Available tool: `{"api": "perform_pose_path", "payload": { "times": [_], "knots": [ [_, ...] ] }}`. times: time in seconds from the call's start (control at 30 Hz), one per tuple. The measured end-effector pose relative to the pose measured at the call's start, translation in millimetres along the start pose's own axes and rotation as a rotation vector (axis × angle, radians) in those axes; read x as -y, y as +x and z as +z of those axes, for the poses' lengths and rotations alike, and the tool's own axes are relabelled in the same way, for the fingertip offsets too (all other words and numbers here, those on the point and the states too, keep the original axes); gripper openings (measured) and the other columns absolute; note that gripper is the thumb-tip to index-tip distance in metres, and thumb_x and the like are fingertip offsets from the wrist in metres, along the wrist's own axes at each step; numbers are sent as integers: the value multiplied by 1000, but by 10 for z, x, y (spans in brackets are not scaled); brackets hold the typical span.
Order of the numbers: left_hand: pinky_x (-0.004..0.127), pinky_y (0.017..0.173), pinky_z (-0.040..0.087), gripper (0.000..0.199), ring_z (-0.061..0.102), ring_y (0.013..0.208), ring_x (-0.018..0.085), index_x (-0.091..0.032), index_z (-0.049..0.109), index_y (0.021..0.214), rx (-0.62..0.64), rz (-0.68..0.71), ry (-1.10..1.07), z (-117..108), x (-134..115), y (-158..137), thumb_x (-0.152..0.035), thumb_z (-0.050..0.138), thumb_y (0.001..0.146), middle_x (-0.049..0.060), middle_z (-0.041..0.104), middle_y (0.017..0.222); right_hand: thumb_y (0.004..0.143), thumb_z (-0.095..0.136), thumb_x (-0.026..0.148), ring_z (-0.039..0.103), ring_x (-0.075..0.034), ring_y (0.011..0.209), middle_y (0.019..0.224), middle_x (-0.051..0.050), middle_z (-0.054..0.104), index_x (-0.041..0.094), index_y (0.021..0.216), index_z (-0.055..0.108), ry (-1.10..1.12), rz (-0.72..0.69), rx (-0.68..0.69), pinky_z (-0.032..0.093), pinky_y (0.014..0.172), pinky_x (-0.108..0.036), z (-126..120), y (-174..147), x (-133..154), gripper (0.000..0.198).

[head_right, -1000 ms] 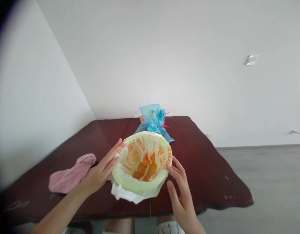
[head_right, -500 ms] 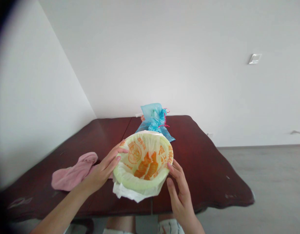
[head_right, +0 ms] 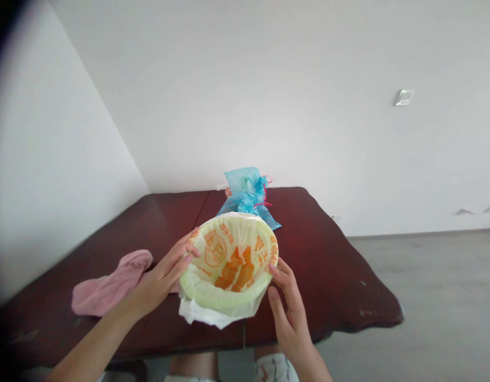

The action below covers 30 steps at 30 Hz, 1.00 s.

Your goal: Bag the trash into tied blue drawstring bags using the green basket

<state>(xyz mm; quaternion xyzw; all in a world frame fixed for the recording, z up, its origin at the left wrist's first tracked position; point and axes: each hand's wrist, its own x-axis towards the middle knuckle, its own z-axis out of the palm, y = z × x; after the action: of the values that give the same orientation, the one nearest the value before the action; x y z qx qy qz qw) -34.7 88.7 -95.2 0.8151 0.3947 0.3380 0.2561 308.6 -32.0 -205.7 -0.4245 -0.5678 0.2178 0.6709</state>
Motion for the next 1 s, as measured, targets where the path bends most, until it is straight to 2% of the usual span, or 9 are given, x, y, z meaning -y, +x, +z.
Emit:
{"api": "perform_pose_path", "payload": {
  "times": [0.1,0.17,0.3,0.47,0.6,0.7,1.0],
  "knots": [
    [57,152,33,42,36,185,32,-30,74,141,4,10,16,-10,41,5,-58,45,127,7,45,195,124,62,39,62,-34,167,187,-9,54,43,168,72,39,41,34,64,128,-49,-58,26,117,45],
    [60,151,33,44,36,185,33,-31,71,151,-16,9,17,-10,58,5,-58,47,127,9,45,195,123,63,41,64,-34,166,187,-9,55,42,168,72,60,68,52,67,125,-47,-114,35,176,46],
    [65,152,30,48,35,185,37,-32,68,160,-35,0,-20,-11,79,-4,-60,48,126,10,43,196,123,62,46,59,-40,169,188,-9,54,42,173,68,122,94,65,64,129,-58,-229,41,218,51],
    [65,153,24,51,31,187,35,-33,65,165,-29,-15,-96,-34,123,-29,-61,48,126,10,40,198,122,60,53,66,-44,162,185,-11,59,42,173,67,207,130,47,62,127,-71,-334,68,182,53],
    [62,154,22,49,31,187,34,-33,63,166,-25,-31,-127,-54,141,-46,-59,49,126,10,38,199,122,57,57,68,-44,160,182,-13,62,40,173,68,278,165,34,63,123,-71,-370,96,165,54],
    [60,154,25,49,33,186,34,-33,62,166,-33,-36,-155,-67,131,-48,-59,52,126,9,39,198,122,55,60,70,-45,157,181,-14,64,40,172,69,317,186,28,64,122,-71,-368,119,177,56],
    [63,151,32,48,39,183,35,-32,64,162,-29,-67,-199,-67,114,-36,-61,56,124,11,46,194,122,54,61,72,-42,155,180,-12,65,40,170,71,264,172,54,67,120,-65,-377,137,126,55]
  ]
}}
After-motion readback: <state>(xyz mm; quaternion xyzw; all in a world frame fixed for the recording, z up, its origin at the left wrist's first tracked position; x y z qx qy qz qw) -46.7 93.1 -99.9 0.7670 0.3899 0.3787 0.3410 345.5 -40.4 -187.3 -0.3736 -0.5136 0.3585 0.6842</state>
